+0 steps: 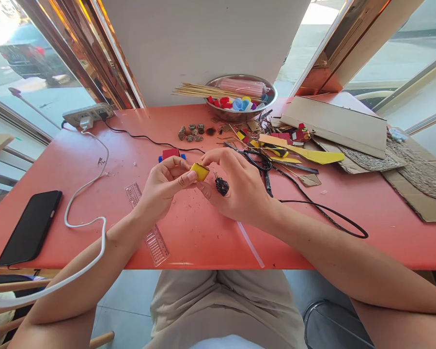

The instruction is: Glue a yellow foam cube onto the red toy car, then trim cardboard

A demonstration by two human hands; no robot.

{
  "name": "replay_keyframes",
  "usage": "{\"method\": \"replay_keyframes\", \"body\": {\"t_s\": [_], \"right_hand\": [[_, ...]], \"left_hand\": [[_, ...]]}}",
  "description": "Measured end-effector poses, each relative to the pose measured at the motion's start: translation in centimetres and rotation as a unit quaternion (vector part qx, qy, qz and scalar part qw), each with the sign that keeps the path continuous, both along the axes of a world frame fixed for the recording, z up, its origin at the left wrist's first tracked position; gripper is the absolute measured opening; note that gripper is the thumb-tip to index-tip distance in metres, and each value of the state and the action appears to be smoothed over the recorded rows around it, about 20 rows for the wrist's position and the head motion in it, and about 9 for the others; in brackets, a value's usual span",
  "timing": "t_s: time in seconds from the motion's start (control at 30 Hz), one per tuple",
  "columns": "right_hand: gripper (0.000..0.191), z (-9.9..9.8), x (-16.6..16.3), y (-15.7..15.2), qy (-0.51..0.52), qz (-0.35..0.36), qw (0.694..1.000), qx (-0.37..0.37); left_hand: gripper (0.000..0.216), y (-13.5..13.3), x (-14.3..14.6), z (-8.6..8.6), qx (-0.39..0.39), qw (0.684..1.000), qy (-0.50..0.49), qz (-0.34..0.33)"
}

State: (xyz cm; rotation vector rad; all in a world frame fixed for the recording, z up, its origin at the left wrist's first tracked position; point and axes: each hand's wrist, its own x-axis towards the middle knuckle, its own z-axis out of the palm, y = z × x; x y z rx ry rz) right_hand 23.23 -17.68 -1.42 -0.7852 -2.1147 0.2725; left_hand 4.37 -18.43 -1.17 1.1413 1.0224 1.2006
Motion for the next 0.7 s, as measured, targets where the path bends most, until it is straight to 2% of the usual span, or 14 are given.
{"method": "replay_keyframes", "body": {"t_s": [0.23, 0.47, 0.7], "right_hand": [[0.016, 0.3, 0.1, 0.5, 0.051, 0.013, 0.995, -0.081], [0.044, 0.8, 0.2, 1.3, 0.173, 0.060, 0.955, -0.232], [0.050, 0.8, 0.0, 1.0, 0.208, 0.089, 0.935, -0.272]], "left_hand": [[0.063, 0.2, -0.3, 0.1, -0.036, 0.999, -0.017, -0.030], [0.045, 0.4, -0.5, -0.2, -0.101, 0.988, -0.066, -0.098], [0.043, 0.6, -0.4, -1.0, -0.135, 0.974, -0.105, -0.149]]}}
